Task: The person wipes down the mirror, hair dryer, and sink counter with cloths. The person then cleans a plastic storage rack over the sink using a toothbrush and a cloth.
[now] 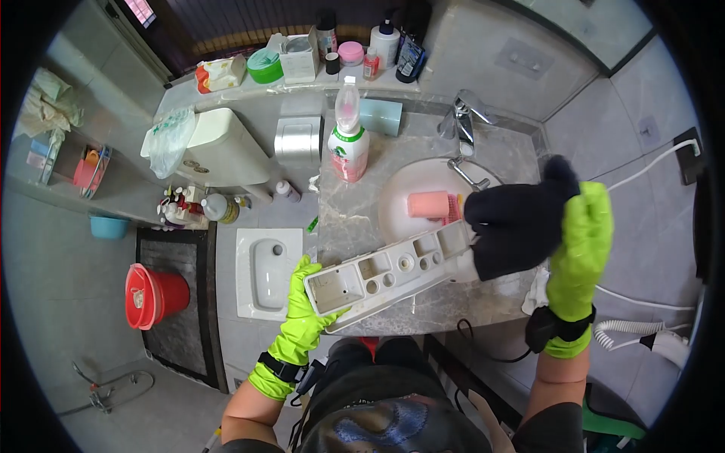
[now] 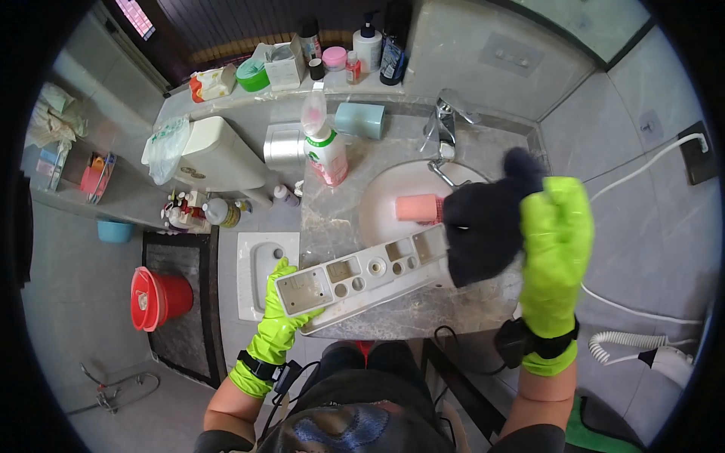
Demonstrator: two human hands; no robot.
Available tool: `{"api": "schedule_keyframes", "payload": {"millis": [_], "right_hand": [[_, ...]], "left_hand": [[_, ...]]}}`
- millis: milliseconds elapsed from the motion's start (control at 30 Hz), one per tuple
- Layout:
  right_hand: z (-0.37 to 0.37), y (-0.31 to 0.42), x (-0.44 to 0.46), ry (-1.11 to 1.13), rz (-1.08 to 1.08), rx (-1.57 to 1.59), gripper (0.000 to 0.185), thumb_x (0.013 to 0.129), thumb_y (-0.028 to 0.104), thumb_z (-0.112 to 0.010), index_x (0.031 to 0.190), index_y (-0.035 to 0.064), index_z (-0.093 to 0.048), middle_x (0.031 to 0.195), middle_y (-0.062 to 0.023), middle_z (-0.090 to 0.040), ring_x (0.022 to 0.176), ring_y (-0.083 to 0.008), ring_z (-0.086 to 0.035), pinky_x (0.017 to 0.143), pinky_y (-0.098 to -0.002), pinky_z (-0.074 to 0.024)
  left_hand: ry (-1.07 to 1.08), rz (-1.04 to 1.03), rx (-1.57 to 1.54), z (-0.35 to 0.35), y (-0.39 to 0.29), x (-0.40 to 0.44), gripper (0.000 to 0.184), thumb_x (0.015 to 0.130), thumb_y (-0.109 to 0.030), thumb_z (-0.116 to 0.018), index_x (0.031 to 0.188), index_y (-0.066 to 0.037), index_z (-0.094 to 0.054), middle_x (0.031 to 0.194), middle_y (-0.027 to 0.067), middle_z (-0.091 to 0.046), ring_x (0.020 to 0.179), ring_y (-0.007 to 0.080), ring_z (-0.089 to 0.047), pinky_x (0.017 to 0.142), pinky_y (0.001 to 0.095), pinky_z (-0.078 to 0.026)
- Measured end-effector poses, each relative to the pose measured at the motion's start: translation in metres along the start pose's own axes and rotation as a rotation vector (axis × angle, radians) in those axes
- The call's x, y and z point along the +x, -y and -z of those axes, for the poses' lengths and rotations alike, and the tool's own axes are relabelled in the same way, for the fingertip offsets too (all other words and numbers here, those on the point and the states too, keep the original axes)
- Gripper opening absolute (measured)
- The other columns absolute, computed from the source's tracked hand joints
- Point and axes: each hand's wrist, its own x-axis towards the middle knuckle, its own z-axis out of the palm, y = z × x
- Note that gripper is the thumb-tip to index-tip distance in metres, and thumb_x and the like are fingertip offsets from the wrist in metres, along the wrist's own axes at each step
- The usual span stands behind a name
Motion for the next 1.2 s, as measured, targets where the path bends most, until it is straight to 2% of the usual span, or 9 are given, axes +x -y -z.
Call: {"api": "schedule_keyframes", "payload": {"millis": [200, 367, 433, 567, 700, 800, 933, 1033, 1200], "right_hand": [[-0.083, -0.028, -0.042, 1.140, 0.334, -0.128, 0.025, 0.091, 0.020, -0.071, 0.109, 0.0041, -0.068, 0.110, -0.0140, -0.067, 0.106, -0.0314, -0.064, 0.095, -0.0416, -0.0504], [-0.060, -0.086, -0.036, 0.911, 0.314, 0.045, 0.018, 0.091, 0.011, -0.062, 0.104, 0.0025, -0.070, 0.110, -0.0141, -0.072, 0.103, -0.0326, -0.067, 0.092, -0.0423, -0.0518], [-0.006, -0.145, 0.000, 0.409, -0.192, -0.165, 0.020, 0.088, 0.009, -0.061, 0.106, 0.0062, -0.071, 0.107, -0.0152, -0.071, 0.099, -0.0346, -0.067, 0.091, -0.0423, -0.0519], [0.038, -0.264, 0.005, 1.030, -0.080, -1.149, 0.023, 0.091, 0.024, -0.058, 0.105, 0.0139, -0.074, 0.094, -0.0135, -0.072, 0.086, -0.0317, -0.069, 0.081, -0.0419, -0.0527], [-0.003, -0.278, 0.006, 0.921, -0.817, -1.035, 0.035, 0.084, 0.043, -0.065, 0.101, 0.0125, -0.073, 0.100, -0.0143, -0.072, 0.094, -0.0376, -0.067, 0.082, -0.0472, -0.0520], [0.017, -0.312, -0.007, 0.997, -0.446, -1.008, 0.035, 0.085, 0.042, -0.067, 0.097, 0.0098, -0.072, 0.096, -0.0160, -0.071, 0.092, -0.0390, -0.067, 0.081, -0.0469, -0.0522], [0.053, -0.298, -0.012, 0.846, -0.226, -0.800, 0.013, 0.086, 0.012, -0.063, 0.097, 0.0045, -0.065, 0.085, -0.0191, -0.066, 0.073, -0.0389, -0.063, 0.067, -0.0443, -0.0495], [0.068, -0.266, -0.018, 0.605, -0.624, -0.559, 0.036, 0.089, 0.005, -0.058, 0.124, 0.0100, -0.062, 0.088, -0.0192, -0.066, 0.075, -0.0385, -0.062, 0.070, -0.0440, -0.0491], [0.122, -0.199, -0.047, 0.307, -0.246, -0.947, 0.054, 0.093, 0.013, -0.063, 0.146, 0.0168, -0.051, 0.094, -0.0151, -0.068, 0.082, -0.0316, -0.064, 0.075, -0.0434, -0.0501]], "left_hand": [[0.070, -0.647, 0.900, -0.015, 0.015, -0.015, 0.037, 0.092, -0.028, -0.070, 0.124, -0.012, -0.059, 0.111, 0.0081, -0.068, 0.106, 0.0233, -0.067, 0.083, 0.0413, -0.062], [0.009, -0.064, 0.091, -0.004, -0.008, 0.003, 0.034, 0.096, -0.029, -0.061, 0.120, -0.004, -0.063, 0.103, 0.0095, -0.071, 0.100, 0.0224, -0.069, 0.086, 0.0397, -0.059], [-0.041, -0.034, -0.017, 0.017, -0.007, 0.008, 0.041, 0.097, -0.036, -0.059, 0.124, -0.005, -0.064, 0.108, 0.0121, -0.071, 0.102, 0.0270, -0.069, 0.093, 0.0437, -0.057], [-0.077, 0.055, -0.054, 0.002, -0.009, -0.004, 0.043, 0.098, -0.039, -0.059, 0.125, -0.007, -0.065, 0.110, 0.0118, -0.070, 0.106, 0.0291, -0.068, 0.095, 0.0437, -0.056], [-0.162, -0.378, 0.376, -0.004, -0.003, -0.041, 0.063, 0.091, -0.034, -0.068, 0.141, -0.002, -0.049, 0.131, 0.0140, -0.059, 0.123, 0.0319, -0.057, 0.101, 0.0459, -0.052], [-0.167, -0.817, 1.452, -0.016, -0.019, -0.090, 0.086, 0.073, -0.022, -0.087, 0.145, -0.002, -0.044, 0.143, 0.0195, -0.047, 0.138, 0.0367, -0.043, 0.112, 0.0470, -0.040], [-0.124, -1.189, 1.908, -0.075, -0.033, -0.124, 0.056, 0.062, -0.026, -0.095, 0.106, -0.005, -0.067, 0.145, 0.0230, -0.047, 0.144, 0.0422, -0.033, 0.116, 0.0578, -0.027], [-0.064, -1.203, 1.960, -0.117, -0.010, -0.101, 0.052, 0.065, -0.050, -0.090, 0.088, -0.007, -0.069, 0.141, 0.0183, -0.053, 0.142, 0.0470, -0.032, 0.116, 0.0633, -0.020], [0.110, -1.237, 2.091, -0.109, 0.000, -0.056, 0.031, 0.070, -0.022, -0.087, 0.087, -0.006, -0.067, 0.134, 0.0211, -0.059, 0.138, 0.0473, -0.039, 0.115, 0.0637, -0.025]]}}
